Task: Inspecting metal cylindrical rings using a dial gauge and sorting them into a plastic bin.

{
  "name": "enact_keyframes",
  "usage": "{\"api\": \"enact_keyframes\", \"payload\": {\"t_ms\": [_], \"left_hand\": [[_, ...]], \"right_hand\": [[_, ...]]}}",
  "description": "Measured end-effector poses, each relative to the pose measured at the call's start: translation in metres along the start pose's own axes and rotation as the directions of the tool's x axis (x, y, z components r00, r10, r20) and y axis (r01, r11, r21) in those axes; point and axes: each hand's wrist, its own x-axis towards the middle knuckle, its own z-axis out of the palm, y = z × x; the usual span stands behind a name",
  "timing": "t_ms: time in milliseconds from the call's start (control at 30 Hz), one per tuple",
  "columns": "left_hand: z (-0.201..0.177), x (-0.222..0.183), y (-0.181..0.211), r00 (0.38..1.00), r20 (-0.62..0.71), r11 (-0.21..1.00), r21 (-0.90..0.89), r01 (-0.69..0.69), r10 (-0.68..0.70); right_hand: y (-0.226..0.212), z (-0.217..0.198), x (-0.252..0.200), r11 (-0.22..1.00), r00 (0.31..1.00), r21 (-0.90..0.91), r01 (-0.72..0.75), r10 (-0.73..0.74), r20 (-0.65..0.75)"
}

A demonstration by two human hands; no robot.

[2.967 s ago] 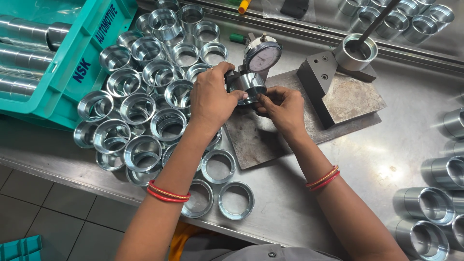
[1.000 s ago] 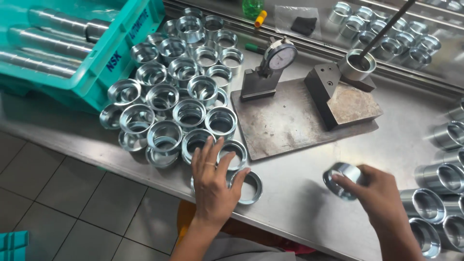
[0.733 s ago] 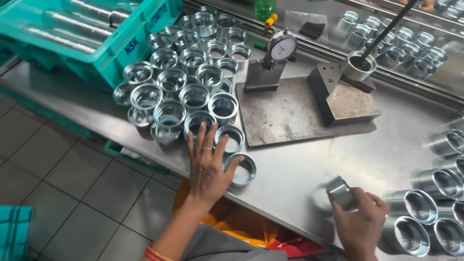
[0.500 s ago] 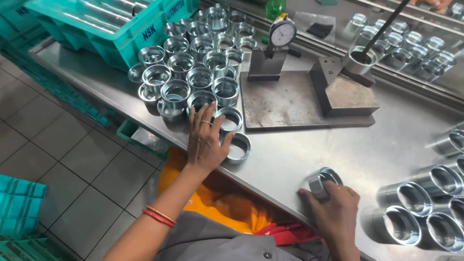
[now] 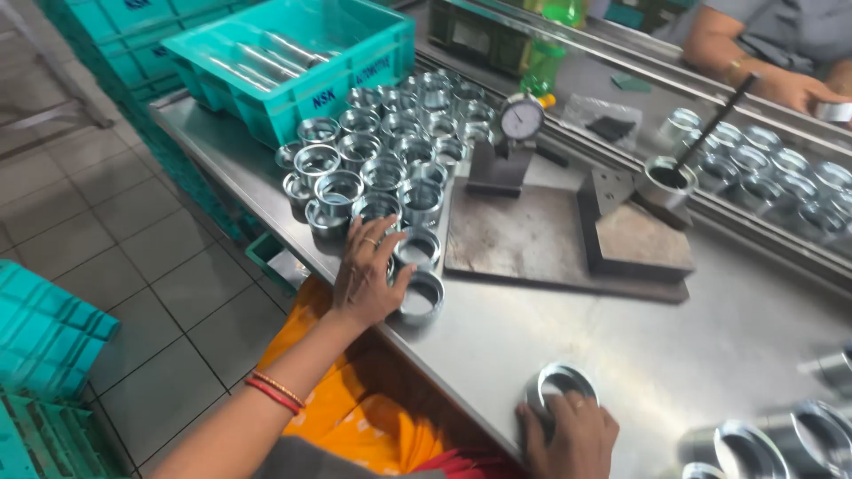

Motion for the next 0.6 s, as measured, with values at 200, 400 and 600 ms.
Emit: {"api": "enact_keyframes", "payload": {"t_ms": [200,400,600], "left_hand": [[0.000,0.000,-0.001,1.000,-0.007,1.000,-0.018,0.009,-0.009],[0.004,-0.005,-0.008,1.000,-0.024,0.996,-0.082,0.015,-0.017],[0.003,-0.006,-0.014,1.000,-0.015,0.988,-0.155,0.016,-0.019]], "right_hand": [[0.068,0.052,0.019,0.989,0.981,0.006,0.150,-0.148,-0.124],[0.260,0.165,0.014,0.977,0.974,-0.099,0.190,-0.200,-0.104],[0.252,0.166,-0.004,0.968,0.982,-0.189,0.166,-0.180,-0.057]]}}
